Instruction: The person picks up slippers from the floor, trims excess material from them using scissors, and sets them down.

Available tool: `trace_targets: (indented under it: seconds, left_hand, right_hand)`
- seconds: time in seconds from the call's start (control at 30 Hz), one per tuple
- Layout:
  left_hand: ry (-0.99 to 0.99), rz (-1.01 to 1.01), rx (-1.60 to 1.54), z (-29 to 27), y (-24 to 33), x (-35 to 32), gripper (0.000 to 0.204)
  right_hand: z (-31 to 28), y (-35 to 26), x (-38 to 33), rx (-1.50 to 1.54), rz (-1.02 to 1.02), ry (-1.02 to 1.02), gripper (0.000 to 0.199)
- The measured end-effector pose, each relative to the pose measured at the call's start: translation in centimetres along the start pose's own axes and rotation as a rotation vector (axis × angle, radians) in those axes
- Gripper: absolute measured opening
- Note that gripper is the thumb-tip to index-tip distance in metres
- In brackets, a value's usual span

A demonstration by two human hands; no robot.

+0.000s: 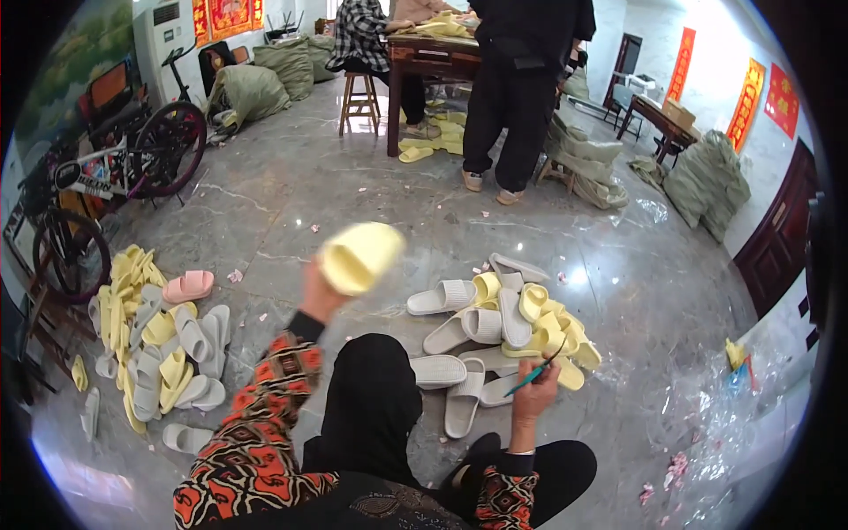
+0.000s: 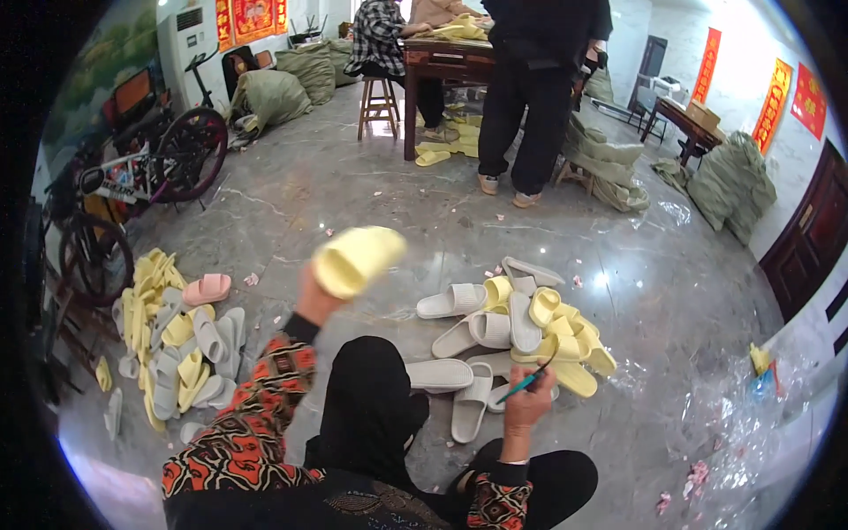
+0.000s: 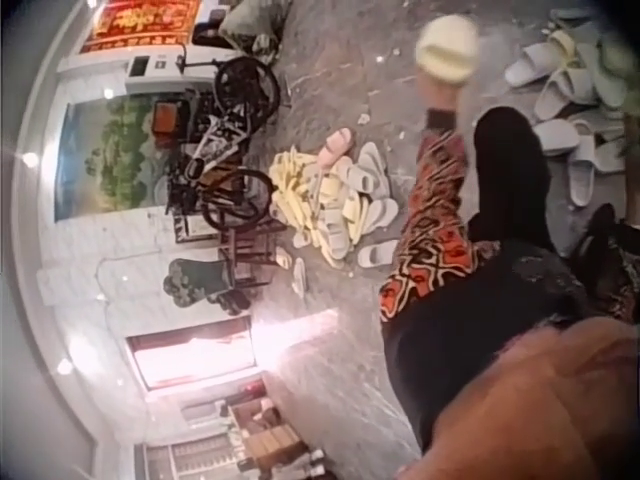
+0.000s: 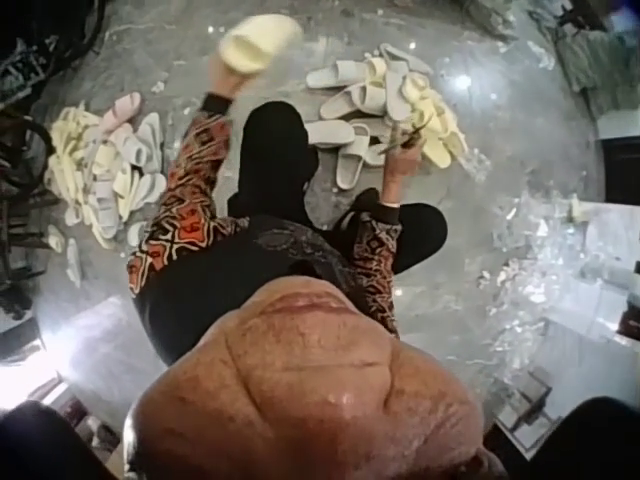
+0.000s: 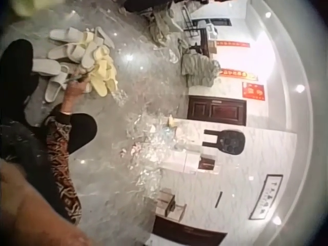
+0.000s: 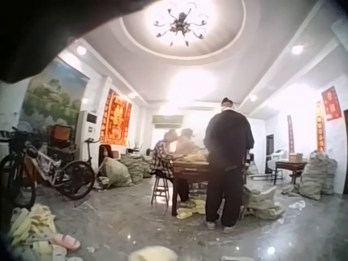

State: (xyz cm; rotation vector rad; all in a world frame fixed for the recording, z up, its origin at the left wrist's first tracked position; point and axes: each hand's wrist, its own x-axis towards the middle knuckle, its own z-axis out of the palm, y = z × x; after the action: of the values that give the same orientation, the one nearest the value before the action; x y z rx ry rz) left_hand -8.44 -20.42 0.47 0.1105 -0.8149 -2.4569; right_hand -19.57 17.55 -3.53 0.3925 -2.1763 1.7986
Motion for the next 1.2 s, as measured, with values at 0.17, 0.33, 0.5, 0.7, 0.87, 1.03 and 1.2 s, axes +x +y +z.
trace_targets:
  seconds: [0.17, 0.33, 0.5, 0.7, 0.87, 1.03, 1.2]
  left_hand:
    - [0.644, 1.361, 1.261, -12.4, 11.6, -6.3, 0.031]
    - [0.401, 0.504, 1.32, -16.6, 12.7, -10.2, 0.016]
    - [0.317, -0.205, 0.924, -16.9, -3.6, -7.3, 0.015]
    - [-0.182, 0.005, 1.927, -19.0, -18.6, -10.3, 0.029]
    - [-0.362, 0.32, 2.303, -20.9, -26.8, -7.7, 0.051]
    - [-0.434, -0.392, 2.348, -21.5, -28.1, -4.5, 0.066]
    - [-0.436, -0.608, 2.022, -20.5, -27.0, -3.5, 0.068]
  right_hand:
    - [-1.4, 7.3, -0.7, 0.203, 0.233, 0.244, 0.027]
    - [0.9, 5.1, -0.8, 0.253, 0.372, 0.089, 0.022]
    - [1.1, 6.0, -2.4, 0.29, 0.56, 0.104, 0.034]
    - [0.9, 9.5, -4.0, 0.183, 0.775, 0.038, 0.039]
    - [3.4, 13.6, -8.1, 0.209, 0.932, -0.191, 0.043]
    - [4.7, 13.6, -9.5, 0.291, 1.193, -0.3, 0.045]
    - [5.3, 13.9, -9.2, 0.289, 1.271, -0.288, 0.047]
